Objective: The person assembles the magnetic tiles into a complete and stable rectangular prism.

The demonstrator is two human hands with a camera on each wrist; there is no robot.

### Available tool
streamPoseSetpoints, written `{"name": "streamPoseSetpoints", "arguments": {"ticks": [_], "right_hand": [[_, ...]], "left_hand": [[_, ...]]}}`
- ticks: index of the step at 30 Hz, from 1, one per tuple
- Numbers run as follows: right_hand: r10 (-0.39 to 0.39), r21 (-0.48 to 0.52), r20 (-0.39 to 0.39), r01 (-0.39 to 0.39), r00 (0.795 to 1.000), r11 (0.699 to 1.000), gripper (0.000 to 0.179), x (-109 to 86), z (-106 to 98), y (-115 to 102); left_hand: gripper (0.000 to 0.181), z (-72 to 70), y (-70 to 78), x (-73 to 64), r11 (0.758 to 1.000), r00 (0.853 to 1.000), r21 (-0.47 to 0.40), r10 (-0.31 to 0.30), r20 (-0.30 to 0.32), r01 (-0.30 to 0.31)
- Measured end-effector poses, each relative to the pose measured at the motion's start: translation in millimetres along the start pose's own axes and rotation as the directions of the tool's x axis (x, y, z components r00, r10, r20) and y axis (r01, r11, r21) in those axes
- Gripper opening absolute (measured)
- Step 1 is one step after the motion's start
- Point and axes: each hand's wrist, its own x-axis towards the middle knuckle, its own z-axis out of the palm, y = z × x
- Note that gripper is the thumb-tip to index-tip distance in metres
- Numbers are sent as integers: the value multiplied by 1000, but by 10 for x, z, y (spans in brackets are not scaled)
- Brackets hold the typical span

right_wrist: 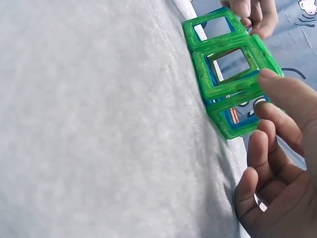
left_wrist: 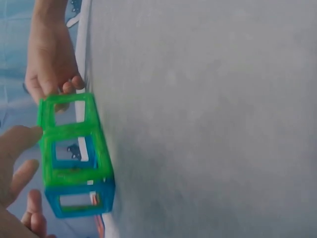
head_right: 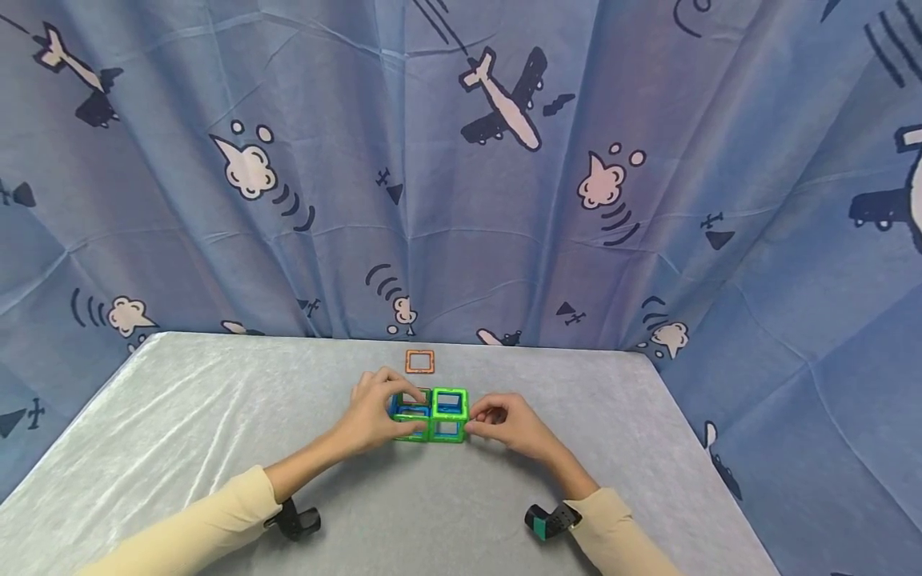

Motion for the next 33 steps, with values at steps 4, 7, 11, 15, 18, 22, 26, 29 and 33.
{"name": "streamPoseSetpoints", "arguments": {"ticks": [4,7,11,15,18,22,26,29,33], "right_hand": [[10,-2,17,-10,1000,1000,12,6,0,35],[13,-8,23,-13,1000,1000,12,15,12,41],[10,-4,24,-10,1000,1000,13,25,31,29],[5,-12,25,-4,1000,1000,14,32,47,16],[0,-18,24,0,1000,1000,13,37,55,3],[-10,-9,28,11,1000,1000,13,35,67,7],[-14,7,35,14,999,1000,14,32,75,7],[-10,11,39,9,999,1000,14,34,77,8],[-4,13,38,3,999,1000,15,39,74,13]], "left_hand": [[35,-113,-80,-9,998,1000,-59,12,-4,-13],[38,-211,-185,22,989,999,-139,50,13,-48],[38,-328,-332,118,960,998,-278,47,43,-33],[35,-378,-495,264,931,997,-359,-36,74,60],[32,-394,-602,388,929,993,-359,-50,103,84],[32,-379,-708,528,943,990,-327,-15,137,59],[35,-336,-784,628,962,985,-270,0,171,47],[37,-296,-822,698,973,982,-223,-25,187,68],[38,-234,-864,795,980,979,-177,-55,197,91]]}}
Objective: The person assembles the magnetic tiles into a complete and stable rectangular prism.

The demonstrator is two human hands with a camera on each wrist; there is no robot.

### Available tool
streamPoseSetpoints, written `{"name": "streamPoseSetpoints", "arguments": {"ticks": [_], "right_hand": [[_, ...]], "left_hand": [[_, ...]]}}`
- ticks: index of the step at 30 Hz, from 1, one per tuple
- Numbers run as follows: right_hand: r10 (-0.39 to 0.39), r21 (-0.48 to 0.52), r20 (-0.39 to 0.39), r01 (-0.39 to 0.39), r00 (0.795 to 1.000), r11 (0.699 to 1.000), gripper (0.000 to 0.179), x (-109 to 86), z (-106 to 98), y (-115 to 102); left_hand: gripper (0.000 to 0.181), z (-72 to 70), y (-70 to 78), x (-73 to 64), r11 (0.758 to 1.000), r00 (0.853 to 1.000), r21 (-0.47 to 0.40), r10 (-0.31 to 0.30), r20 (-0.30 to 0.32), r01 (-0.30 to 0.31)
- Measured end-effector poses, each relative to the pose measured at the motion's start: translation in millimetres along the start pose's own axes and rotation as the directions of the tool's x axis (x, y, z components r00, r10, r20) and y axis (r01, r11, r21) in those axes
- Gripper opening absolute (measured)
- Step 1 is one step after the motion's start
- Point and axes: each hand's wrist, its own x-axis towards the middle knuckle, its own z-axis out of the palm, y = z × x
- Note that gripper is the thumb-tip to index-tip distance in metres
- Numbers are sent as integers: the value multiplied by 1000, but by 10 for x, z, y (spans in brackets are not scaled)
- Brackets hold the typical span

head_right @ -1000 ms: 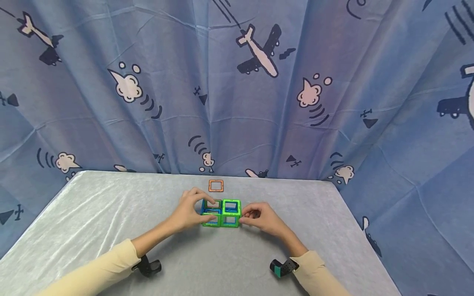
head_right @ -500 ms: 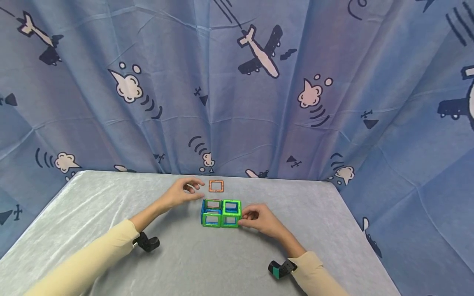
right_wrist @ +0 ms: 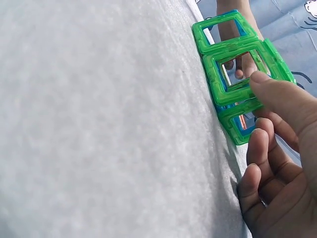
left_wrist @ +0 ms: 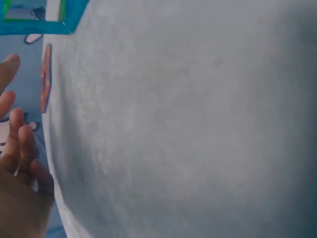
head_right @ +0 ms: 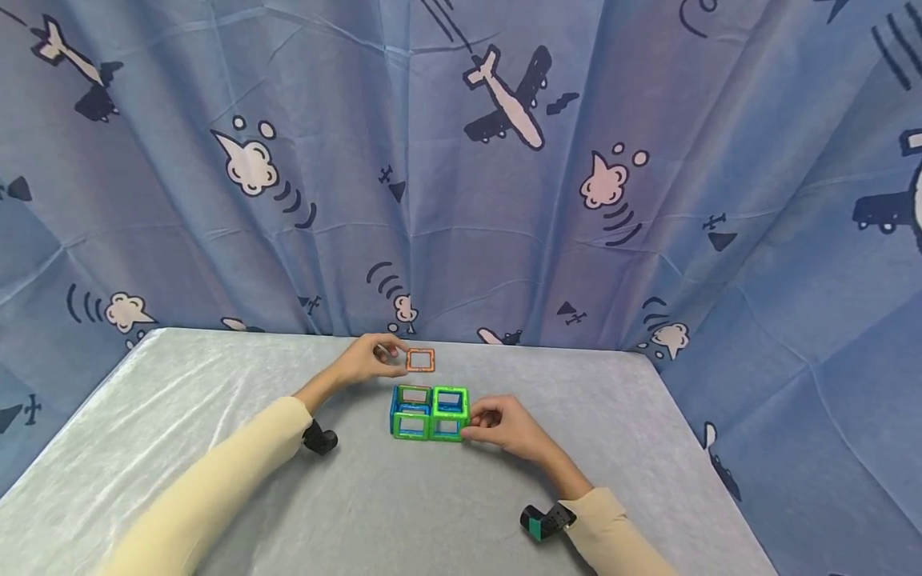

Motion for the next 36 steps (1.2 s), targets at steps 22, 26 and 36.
{"name": "streamPoseSetpoints", "arguments": {"ticks": [22,26,36], "right_hand": [[18,-3,1,-18,1000,1000,14,7,16,-27],[23,2,4,-23,1000,1000,15,1,19,-42],[22,12,3,-22,1000,1000,15,-6,31,-44]], "left_hand": [[10,219,-78,212,957,998,285,-49,-42,59],[6,220,-72,208,961,998,269,-52,-43,62],[7,111,5,166,976,998,210,-53,-28,57]]}}
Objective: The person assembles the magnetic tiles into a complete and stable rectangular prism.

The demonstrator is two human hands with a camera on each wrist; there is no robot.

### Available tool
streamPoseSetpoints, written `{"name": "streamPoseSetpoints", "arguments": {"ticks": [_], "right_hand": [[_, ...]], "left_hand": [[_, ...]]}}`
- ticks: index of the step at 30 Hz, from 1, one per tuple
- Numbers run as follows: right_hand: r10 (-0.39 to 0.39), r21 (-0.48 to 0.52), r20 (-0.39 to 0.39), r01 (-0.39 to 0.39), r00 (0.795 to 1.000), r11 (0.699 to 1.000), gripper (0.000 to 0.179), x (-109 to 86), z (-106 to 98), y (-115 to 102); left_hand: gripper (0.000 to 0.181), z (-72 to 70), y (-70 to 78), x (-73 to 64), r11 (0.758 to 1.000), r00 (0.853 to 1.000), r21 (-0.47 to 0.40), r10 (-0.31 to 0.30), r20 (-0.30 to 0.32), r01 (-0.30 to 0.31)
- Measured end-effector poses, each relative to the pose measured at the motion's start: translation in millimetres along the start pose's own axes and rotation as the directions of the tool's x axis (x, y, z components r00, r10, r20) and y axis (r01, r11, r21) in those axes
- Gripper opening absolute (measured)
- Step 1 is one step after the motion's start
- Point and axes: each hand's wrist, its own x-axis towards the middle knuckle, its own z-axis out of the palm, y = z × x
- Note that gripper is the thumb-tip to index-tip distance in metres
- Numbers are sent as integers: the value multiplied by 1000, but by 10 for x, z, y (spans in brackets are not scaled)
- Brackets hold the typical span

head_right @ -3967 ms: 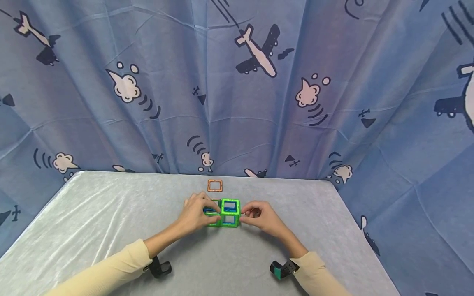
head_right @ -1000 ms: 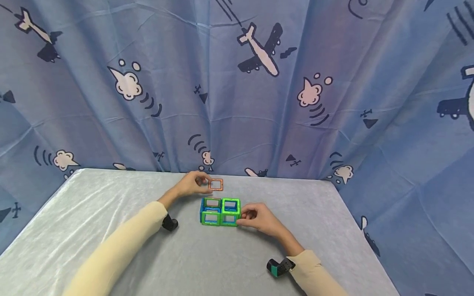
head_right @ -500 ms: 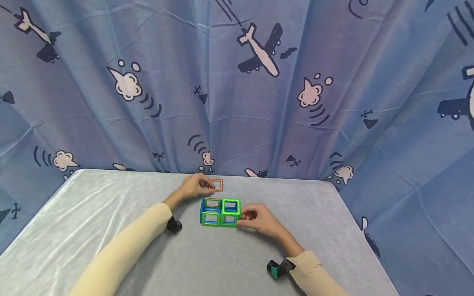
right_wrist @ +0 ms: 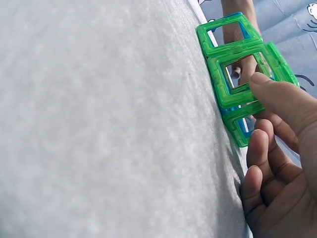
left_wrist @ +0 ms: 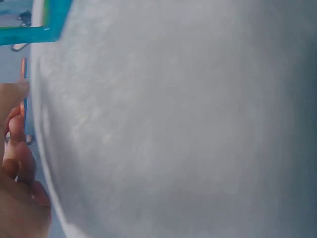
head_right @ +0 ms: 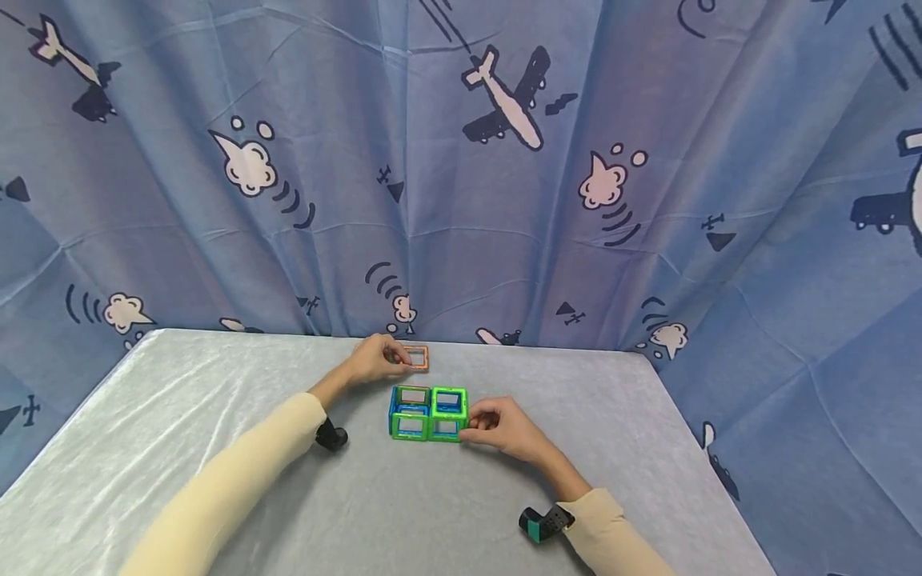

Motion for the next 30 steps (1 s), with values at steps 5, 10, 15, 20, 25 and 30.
{"name": "streamPoseSetpoints", "arguments": {"ticks": [5,10,15,20,25,30], "right_hand": [[12,-8,0,-12,1000,1000,14,-6,3,-9],[12,-35,-3,-12,1000,999,15,-21,-11,8],[2,-30,-3,-2,1000,1000,15,-26,-4,43],[3,-19,-4,-4,1000,1000,15,-19,9,46],[-2,-25,-5,1,1000,1000,15,-9,8,34],[-2,-27,1,2,1000,1000,15,2,4,35]], "left_hand": [[6,-176,56,-71,1000,1000,-5,4,2,-4],[6,-281,92,-156,1000,1000,16,19,-6,-19],[5,-294,121,-280,997,997,8,75,10,-75],[7,-304,176,-404,993,993,-26,115,10,-115],[8,-337,242,-509,985,988,-74,154,-14,-154],[9,-377,304,-625,981,985,-90,170,-22,-171]]}}
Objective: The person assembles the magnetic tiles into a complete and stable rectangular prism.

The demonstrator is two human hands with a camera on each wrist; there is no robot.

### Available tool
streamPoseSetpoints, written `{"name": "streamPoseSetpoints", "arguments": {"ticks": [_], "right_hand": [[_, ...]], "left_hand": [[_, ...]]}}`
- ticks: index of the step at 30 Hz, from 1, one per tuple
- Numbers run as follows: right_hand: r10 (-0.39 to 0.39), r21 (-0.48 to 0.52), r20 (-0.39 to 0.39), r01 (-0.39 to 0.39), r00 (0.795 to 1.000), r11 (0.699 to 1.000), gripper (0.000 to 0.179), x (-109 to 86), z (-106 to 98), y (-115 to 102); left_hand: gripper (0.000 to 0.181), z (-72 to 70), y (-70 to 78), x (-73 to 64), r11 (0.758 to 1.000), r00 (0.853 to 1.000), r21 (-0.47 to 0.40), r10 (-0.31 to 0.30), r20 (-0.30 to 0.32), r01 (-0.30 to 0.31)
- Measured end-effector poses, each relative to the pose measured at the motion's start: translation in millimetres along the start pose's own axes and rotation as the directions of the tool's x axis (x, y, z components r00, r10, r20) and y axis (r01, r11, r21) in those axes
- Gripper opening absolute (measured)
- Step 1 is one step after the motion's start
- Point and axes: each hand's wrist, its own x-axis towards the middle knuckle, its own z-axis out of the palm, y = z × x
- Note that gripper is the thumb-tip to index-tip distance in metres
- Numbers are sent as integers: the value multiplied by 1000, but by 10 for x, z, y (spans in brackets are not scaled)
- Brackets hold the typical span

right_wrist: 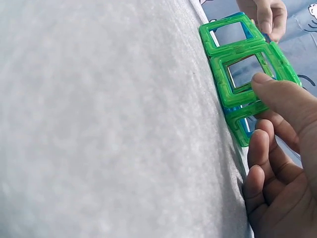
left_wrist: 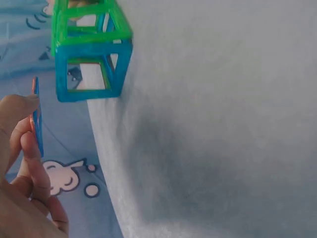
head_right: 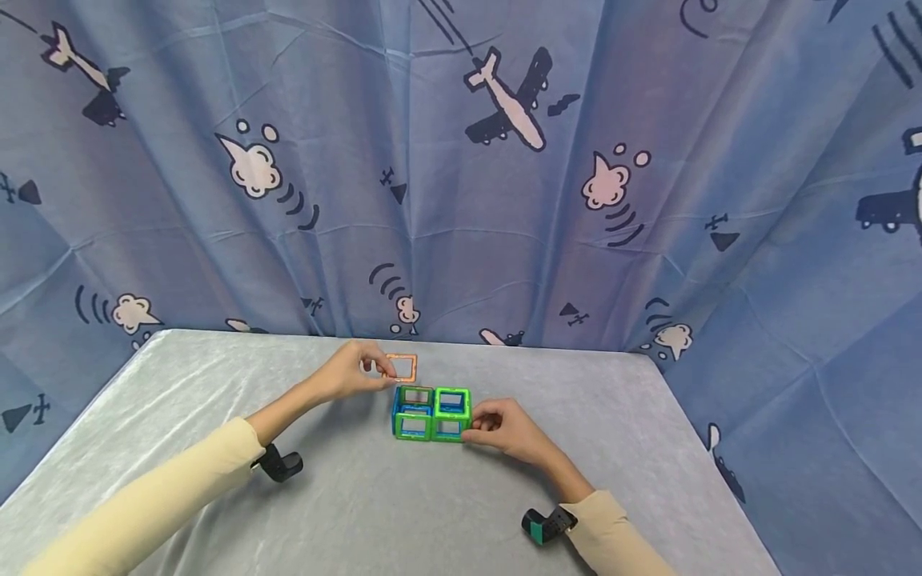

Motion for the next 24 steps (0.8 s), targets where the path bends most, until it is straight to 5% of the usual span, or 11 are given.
{"name": "streamPoseSetpoints", "arguments": {"ticks": [11,24], "right_hand": [[2,-5,-4,-2,1000,1000,14,-2,-5,-6],[-4,-16,-2,4,1000,1000,14,-8,-6,-15]], "left_hand": [[9,111,191,-153,998,998,24,64,23,-65],[11,286,295,-180,997,998,70,19,62,-23]]}}
